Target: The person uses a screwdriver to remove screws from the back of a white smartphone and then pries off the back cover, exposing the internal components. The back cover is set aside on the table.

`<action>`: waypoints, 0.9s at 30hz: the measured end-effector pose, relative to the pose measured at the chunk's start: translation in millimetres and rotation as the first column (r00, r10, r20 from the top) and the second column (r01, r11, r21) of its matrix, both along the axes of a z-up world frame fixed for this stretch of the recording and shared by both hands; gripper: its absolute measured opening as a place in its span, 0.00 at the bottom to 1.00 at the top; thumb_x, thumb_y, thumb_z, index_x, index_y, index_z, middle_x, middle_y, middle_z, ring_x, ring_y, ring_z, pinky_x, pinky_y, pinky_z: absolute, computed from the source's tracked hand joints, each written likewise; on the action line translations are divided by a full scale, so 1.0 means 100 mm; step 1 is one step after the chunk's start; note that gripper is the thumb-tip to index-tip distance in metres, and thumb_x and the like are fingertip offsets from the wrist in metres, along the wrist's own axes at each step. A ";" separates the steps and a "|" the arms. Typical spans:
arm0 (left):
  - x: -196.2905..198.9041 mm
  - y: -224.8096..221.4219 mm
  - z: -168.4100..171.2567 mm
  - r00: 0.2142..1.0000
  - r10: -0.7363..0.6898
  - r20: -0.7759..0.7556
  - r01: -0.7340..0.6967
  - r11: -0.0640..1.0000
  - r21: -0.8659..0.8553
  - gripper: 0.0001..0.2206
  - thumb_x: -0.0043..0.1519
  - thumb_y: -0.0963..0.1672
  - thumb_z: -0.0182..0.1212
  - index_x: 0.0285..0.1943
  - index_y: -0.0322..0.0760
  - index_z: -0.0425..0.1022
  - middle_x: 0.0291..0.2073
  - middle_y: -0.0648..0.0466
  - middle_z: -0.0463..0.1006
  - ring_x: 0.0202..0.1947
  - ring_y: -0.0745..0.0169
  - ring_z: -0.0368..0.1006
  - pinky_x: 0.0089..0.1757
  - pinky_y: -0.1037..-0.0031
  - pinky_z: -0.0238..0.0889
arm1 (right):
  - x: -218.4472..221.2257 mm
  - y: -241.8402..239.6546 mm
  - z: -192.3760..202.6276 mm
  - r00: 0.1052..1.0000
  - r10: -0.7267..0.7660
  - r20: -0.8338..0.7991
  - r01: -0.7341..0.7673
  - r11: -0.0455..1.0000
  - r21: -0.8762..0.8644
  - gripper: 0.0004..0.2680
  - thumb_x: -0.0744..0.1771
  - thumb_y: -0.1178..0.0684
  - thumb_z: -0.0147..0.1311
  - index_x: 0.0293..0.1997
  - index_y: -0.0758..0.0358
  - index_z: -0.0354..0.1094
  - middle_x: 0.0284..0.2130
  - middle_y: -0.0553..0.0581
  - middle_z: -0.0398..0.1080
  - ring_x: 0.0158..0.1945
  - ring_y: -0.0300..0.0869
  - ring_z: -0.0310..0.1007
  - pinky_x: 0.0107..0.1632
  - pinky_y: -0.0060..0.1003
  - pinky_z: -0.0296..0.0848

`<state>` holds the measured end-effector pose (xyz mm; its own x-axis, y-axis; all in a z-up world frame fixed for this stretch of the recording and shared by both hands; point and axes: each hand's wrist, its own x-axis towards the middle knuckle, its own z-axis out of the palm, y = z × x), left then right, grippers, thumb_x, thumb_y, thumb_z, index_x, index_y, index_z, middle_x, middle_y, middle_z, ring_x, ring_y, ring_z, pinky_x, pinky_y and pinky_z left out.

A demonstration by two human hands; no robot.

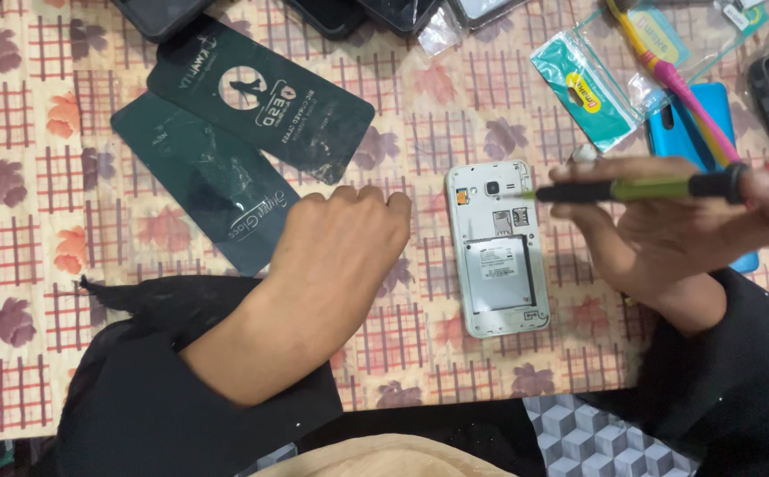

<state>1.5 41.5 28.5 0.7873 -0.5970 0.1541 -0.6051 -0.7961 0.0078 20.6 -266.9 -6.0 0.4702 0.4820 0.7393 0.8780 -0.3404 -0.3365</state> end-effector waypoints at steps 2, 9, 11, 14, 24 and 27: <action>0.01 -0.04 -0.04 1.000 0.009 0.000 -0.009 0.999 0.034 0.06 0.46 0.39 0.67 0.30 0.38 0.76 0.25 0.52 0.79 0.30 0.60 0.80 0.26 0.72 0.71 | 0.07 0.12 0.10 1.000 -0.026 0.009 0.027 0.998 -0.050 0.35 0.65 0.75 0.55 0.70 0.51 0.29 0.47 0.75 0.69 0.46 0.57 0.81 0.48 0.46 0.85; 0.01 -0.03 -0.08 1.000 0.011 -0.007 -0.011 0.998 0.061 0.05 0.47 0.40 0.67 0.27 0.41 0.75 0.24 0.54 0.79 0.29 0.62 0.80 0.26 0.73 0.70 | 0.19 0.54 0.37 0.997 -0.013 0.072 0.021 0.992 -0.122 0.31 0.63 0.73 0.63 0.61 0.59 0.35 0.39 0.73 0.70 0.42 0.56 0.80 0.43 0.42 0.84; 0.01 -0.04 -0.09 1.000 0.017 -0.001 -0.016 0.997 0.072 0.05 0.48 0.40 0.67 0.27 0.41 0.75 0.24 0.54 0.78 0.29 0.63 0.80 0.26 0.73 0.70 | 0.20 0.58 0.38 0.999 -0.005 0.044 0.009 0.995 -0.103 0.31 0.64 0.73 0.62 0.63 0.58 0.36 0.41 0.73 0.70 0.44 0.57 0.80 0.46 0.44 0.85; 0.01 -0.05 -0.08 1.000 0.015 0.001 -0.015 0.996 0.084 0.04 0.48 0.40 0.67 0.27 0.41 0.75 0.23 0.55 0.78 0.28 0.63 0.80 0.26 0.73 0.70 | 0.21 0.59 0.35 1.000 0.026 0.003 -0.026 0.993 -0.116 0.31 0.64 0.74 0.61 0.63 0.58 0.36 0.42 0.72 0.71 0.46 0.57 0.81 0.49 0.45 0.87; 0.00 -0.06 -0.05 1.000 0.021 -0.018 -0.019 0.993 0.117 0.04 0.48 0.40 0.67 0.29 0.40 0.76 0.23 0.55 0.78 0.26 0.64 0.80 0.25 0.74 0.70 | 0.27 0.64 0.33 0.993 0.104 -0.056 -0.109 0.989 -0.095 0.31 0.64 0.74 0.61 0.63 0.57 0.36 0.42 0.72 0.70 0.47 0.58 0.80 0.49 0.46 0.87; 0.01 -0.06 -0.06 1.000 0.022 -0.021 -0.020 0.995 0.101 0.04 0.48 0.40 0.67 0.29 0.40 0.77 0.23 0.55 0.78 0.26 0.64 0.80 0.25 0.74 0.70 | 0.23 0.63 0.38 0.990 0.030 -0.136 -0.050 0.988 -0.143 0.31 0.64 0.75 0.58 0.62 0.54 0.33 0.44 0.77 0.68 0.49 0.60 0.80 0.51 0.47 0.86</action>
